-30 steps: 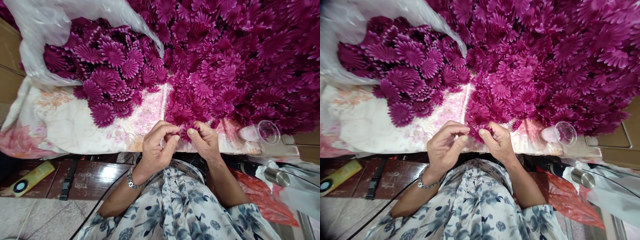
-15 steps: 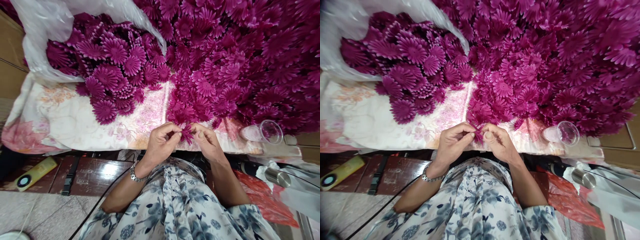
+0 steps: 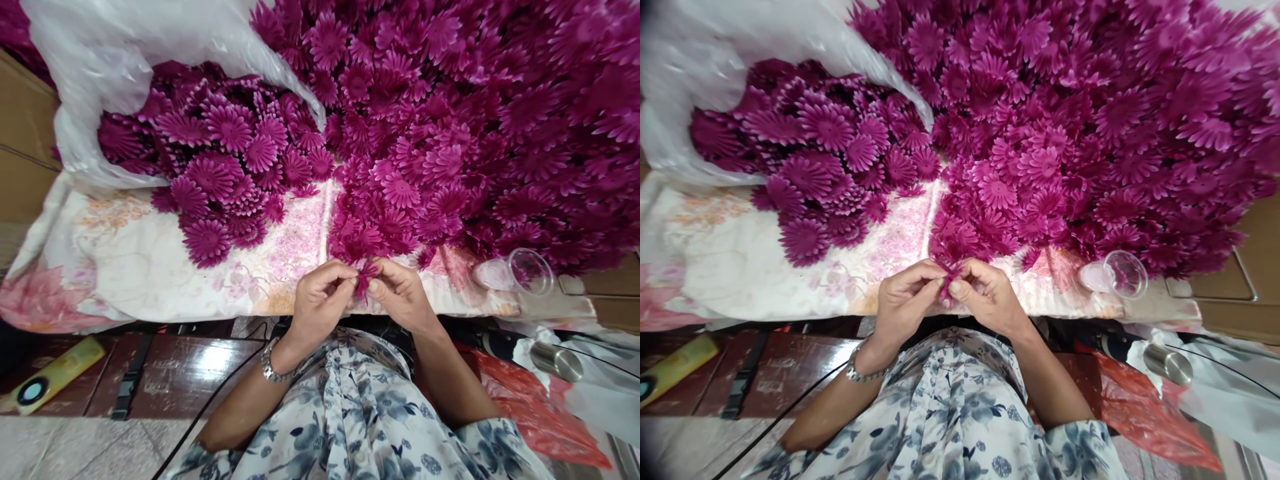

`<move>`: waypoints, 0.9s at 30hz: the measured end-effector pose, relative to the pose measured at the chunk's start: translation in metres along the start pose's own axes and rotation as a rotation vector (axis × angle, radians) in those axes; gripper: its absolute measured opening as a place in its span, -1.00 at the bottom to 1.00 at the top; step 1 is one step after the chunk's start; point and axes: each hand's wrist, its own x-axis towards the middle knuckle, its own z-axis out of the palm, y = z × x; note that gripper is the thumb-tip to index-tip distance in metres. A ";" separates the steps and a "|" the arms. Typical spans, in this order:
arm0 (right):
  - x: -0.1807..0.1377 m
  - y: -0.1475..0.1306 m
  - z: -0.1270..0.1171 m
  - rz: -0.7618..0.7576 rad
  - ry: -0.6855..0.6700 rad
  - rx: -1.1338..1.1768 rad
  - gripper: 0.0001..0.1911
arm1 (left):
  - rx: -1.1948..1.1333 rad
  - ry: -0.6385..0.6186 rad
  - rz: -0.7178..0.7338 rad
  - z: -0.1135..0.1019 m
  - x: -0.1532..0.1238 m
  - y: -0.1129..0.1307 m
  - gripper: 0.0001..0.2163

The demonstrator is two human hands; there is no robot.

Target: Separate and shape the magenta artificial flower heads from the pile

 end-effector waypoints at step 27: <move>0.004 -0.013 -0.046 -0.354 0.407 -1.089 -0.88 | 1.042 -0.222 0.196 -0.031 0.025 0.018 -0.30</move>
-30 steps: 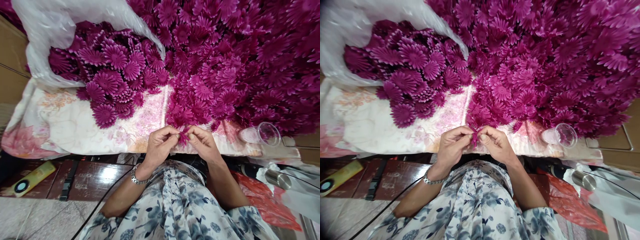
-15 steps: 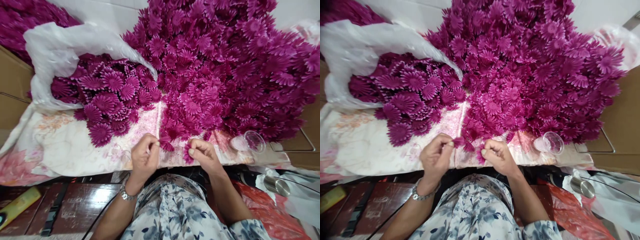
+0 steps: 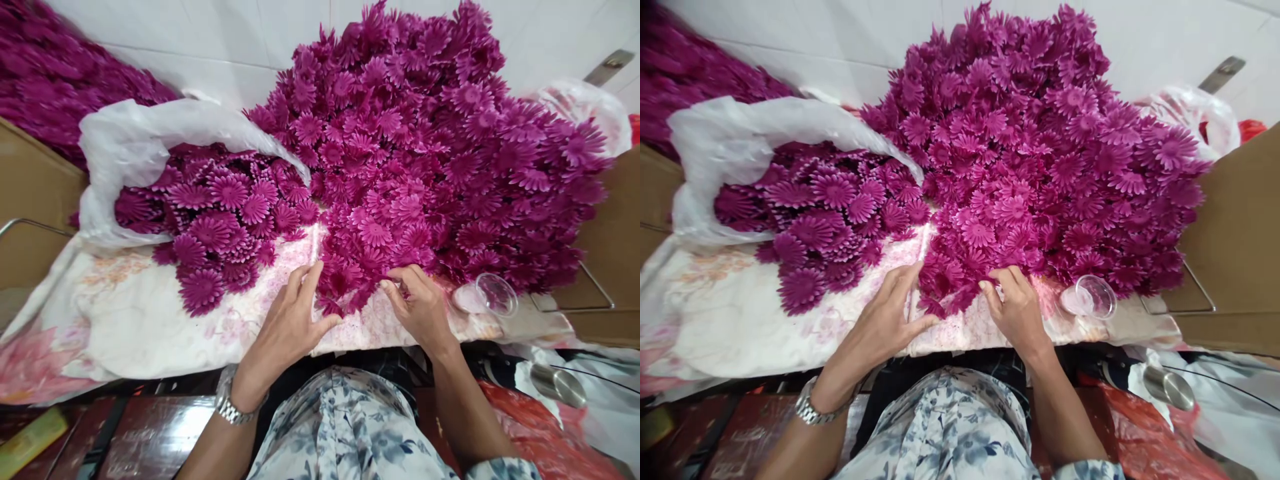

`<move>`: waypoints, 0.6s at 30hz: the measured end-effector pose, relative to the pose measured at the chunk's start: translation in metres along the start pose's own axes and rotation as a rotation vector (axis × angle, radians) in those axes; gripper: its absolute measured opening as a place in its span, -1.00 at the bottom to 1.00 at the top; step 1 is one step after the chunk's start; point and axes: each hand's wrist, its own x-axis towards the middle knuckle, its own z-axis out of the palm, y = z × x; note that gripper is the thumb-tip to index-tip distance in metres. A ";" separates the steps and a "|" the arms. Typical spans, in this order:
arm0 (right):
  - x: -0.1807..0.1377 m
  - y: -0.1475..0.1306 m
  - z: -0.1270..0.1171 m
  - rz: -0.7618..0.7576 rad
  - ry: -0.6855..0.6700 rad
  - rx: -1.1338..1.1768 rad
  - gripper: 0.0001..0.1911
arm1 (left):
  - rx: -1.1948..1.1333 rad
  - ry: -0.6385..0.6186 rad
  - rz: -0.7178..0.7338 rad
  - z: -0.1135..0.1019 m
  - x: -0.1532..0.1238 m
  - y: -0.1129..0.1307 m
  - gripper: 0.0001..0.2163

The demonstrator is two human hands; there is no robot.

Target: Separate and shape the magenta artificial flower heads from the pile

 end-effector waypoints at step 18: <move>0.017 -0.014 0.030 -0.093 -0.241 -0.360 -0.62 | 0.218 0.023 0.192 0.020 0.057 0.014 -0.62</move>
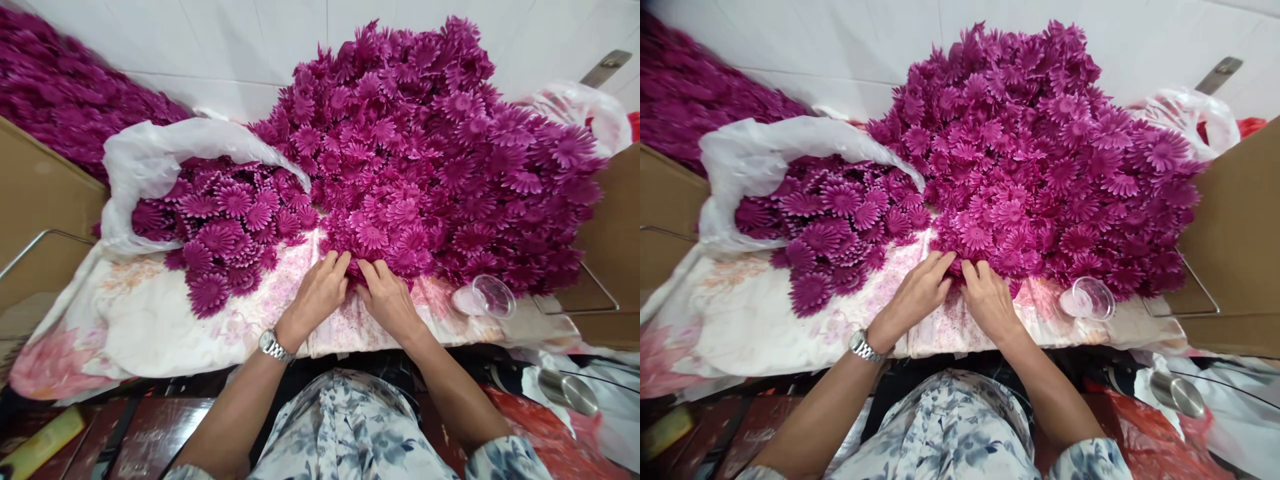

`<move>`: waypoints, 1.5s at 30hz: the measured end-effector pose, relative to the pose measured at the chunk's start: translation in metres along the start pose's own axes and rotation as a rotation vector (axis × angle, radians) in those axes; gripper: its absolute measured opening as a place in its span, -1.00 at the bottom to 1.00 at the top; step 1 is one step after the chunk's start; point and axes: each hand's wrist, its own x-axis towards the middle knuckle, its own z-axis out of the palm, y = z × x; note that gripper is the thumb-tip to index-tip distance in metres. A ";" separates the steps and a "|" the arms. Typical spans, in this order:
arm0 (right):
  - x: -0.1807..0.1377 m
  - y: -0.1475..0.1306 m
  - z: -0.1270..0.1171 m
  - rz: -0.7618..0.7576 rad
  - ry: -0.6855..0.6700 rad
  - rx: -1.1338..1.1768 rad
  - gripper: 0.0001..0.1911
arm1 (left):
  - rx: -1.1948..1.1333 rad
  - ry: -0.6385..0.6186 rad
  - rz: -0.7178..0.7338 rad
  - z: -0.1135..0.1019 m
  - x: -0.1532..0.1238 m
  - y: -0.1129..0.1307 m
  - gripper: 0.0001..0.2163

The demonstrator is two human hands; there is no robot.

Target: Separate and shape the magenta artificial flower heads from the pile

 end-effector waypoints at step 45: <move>-0.012 -0.005 -0.025 -0.312 0.541 0.009 -0.71 | -0.339 0.725 -0.754 -0.058 -0.116 -0.104 -0.93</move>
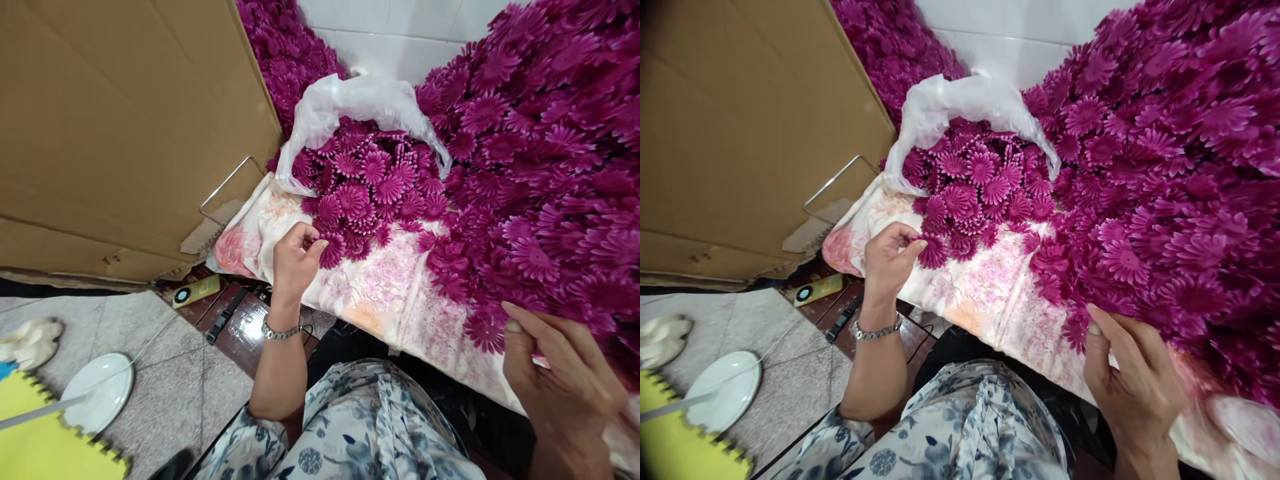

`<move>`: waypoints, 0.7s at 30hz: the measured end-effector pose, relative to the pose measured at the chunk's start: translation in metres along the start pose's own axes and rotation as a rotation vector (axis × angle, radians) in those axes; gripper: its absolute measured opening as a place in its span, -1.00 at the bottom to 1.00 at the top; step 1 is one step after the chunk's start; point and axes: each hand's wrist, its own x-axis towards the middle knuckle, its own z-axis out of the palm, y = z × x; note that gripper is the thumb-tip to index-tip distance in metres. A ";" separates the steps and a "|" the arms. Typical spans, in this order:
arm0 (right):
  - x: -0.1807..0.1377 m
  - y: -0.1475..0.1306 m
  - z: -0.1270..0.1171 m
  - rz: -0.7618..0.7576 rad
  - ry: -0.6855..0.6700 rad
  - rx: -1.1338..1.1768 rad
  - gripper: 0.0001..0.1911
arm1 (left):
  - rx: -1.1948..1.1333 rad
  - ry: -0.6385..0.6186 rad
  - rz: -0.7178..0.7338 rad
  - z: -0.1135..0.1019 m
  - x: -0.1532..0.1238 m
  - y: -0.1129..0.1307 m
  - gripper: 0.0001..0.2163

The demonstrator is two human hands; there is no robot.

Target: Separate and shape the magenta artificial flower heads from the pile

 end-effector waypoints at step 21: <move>0.004 -0.027 0.022 0.053 -0.109 0.166 -0.72 | -1.167 -0.700 -0.687 0.083 -0.076 0.108 -0.59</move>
